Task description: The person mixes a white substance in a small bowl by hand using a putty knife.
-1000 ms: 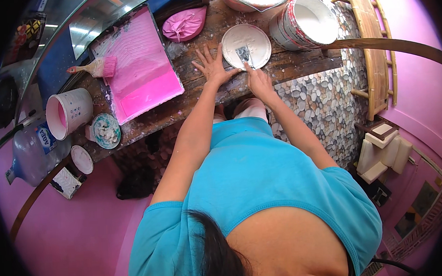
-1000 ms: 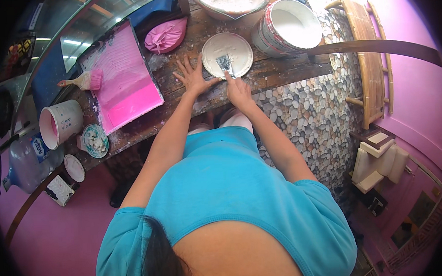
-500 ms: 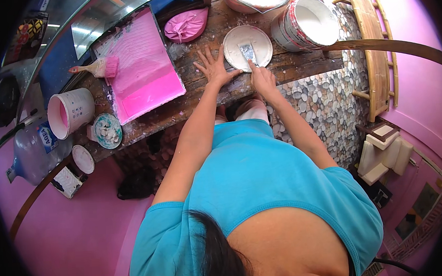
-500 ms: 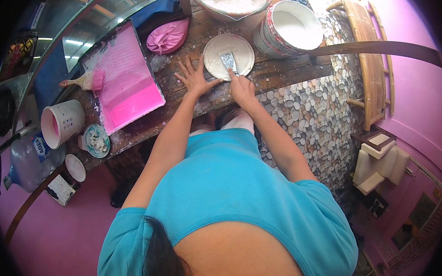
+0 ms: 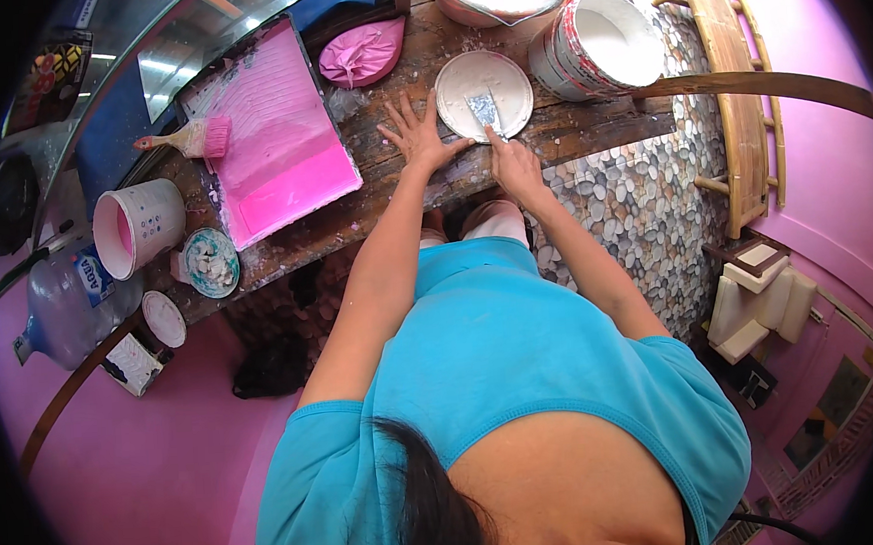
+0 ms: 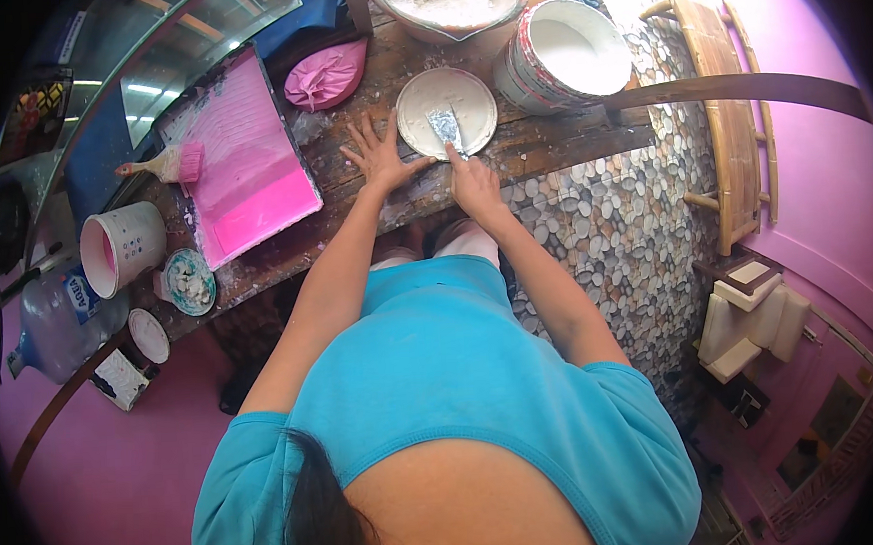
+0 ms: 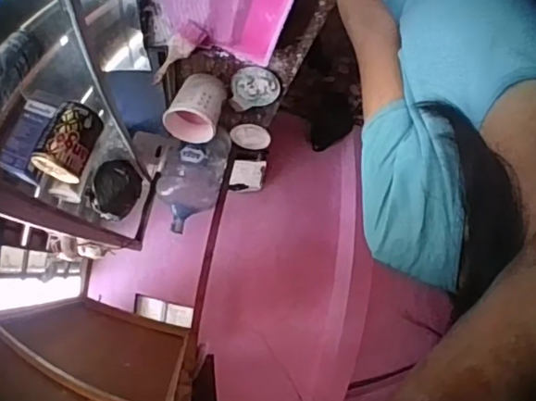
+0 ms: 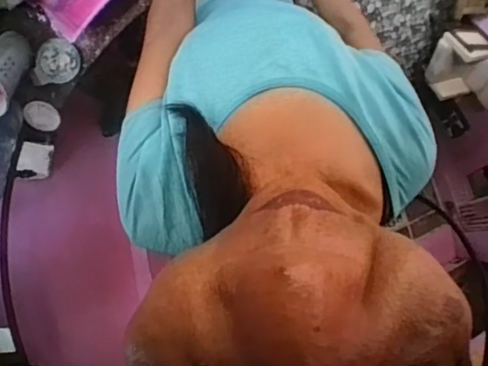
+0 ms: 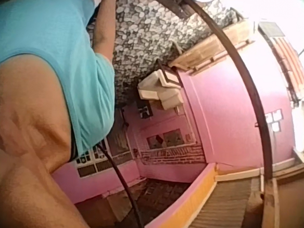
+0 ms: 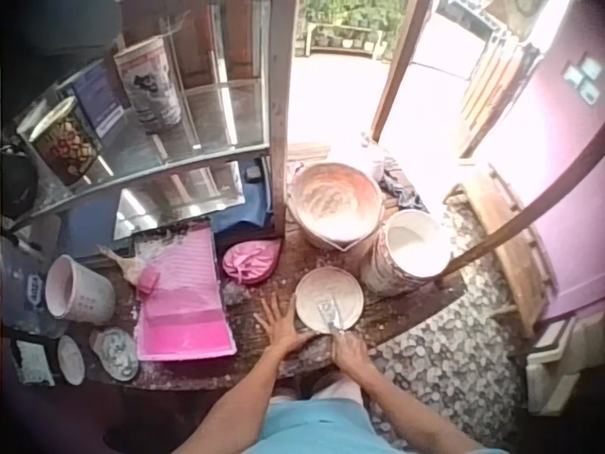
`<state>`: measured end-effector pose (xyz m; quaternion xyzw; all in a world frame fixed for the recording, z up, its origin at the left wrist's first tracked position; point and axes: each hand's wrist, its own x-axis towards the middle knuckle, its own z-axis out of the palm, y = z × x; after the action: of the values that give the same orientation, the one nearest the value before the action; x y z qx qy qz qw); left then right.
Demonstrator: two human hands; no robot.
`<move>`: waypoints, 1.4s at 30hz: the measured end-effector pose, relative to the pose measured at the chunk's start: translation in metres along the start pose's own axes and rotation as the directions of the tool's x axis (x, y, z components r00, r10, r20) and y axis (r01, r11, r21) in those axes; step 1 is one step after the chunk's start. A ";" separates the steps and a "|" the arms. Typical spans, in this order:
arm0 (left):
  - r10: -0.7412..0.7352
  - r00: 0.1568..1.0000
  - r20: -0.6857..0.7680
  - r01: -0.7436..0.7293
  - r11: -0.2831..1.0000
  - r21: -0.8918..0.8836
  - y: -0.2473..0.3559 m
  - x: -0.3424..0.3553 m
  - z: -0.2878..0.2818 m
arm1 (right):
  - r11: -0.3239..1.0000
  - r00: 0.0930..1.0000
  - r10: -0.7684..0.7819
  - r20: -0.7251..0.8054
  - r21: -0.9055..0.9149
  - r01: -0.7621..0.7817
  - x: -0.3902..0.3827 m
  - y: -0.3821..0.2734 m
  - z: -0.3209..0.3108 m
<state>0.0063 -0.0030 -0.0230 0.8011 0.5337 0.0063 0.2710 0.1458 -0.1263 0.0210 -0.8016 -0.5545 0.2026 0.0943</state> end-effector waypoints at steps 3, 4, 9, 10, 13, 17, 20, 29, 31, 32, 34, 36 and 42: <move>0.017 1.000 -0.009 -0.017 1.000 0.014 0.000 0.002 0.003 | 1.000 0.999 -0.012 -0.030 0.020 0.013 0.010 0.004 0.006; 0.025 0.999 -0.024 -0.025 1.000 0.007 0.002 0.002 0.003 | 0.999 0.997 -0.033 -0.069 0.030 0.035 0.018 0.008 0.009; 0.002 1.000 -0.005 -0.002 1.000 -0.011 0.002 0.002 -0.002 | 0.998 0.994 -0.012 -0.107 0.057 0.018 0.001 -0.004 0.017; -0.013 1.000 0.011 0.013 1.000 -0.026 0.000 0.000 -0.001 | 0.998 0.994 -0.016 -0.107 0.058 0.023 -0.002 -0.007 0.018; -0.012 1.000 0.013 0.012 1.000 -0.003 0.002 0.004 0.000 | 0.994 1.000 0.015 -0.004 0.106 -0.015 -0.006 -0.010 0.017; 0.001 1.000 0.013 -0.001 1.000 0.024 0.002 0.004 0.001 | 0.982 0.999 0.025 -0.020 0.185 -0.021 0.009 -0.016 0.017; -0.002 1.000 -0.008 0.002 1.000 -0.011 0.000 0.001 0.003 | 0.967 0.998 0.039 0.049 0.249 -0.050 -0.008 -0.015 0.008; 0.008 1.000 -0.012 -0.008 1.000 -0.011 0.001 0.000 0.000 | 0.964 0.997 0.052 0.056 0.257 -0.065 0.004 -0.012 -0.003; 0.006 1.000 -0.025 -0.006 1.000 -0.012 -0.001 0.001 -0.001 | 0.957 0.997 0.047 0.066 0.282 -0.063 0.000 -0.011 -0.008; -0.003 1.000 -0.013 0.003 1.000 -0.005 0.001 -0.001 -0.001 | 0.963 0.993 0.046 0.106 0.259 -0.072 -0.007 -0.009 -0.011; -0.012 1.000 -0.008 0.012 1.000 0.000 0.003 0.004 -0.003 | 0.969 0.989 0.041 0.141 0.235 -0.074 -0.004 -0.006 -0.013; 0.008 1.000 0.003 -0.008 1.000 0.005 0.007 0.003 -0.004 | 0.960 0.993 0.075 0.086 0.262 -0.096 -0.001 -0.007 -0.013; -0.029 0.999 0.040 0.028 0.999 0.020 0.005 0.000 -0.005 | 0.951 0.996 0.035 0.078 0.303 -0.057 0.018 0.009 -0.067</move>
<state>0.0094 -0.0020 -0.0166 0.7958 0.5397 -0.0186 0.2740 0.1874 -0.1075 0.0741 -0.7822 -0.5009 0.3167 0.1923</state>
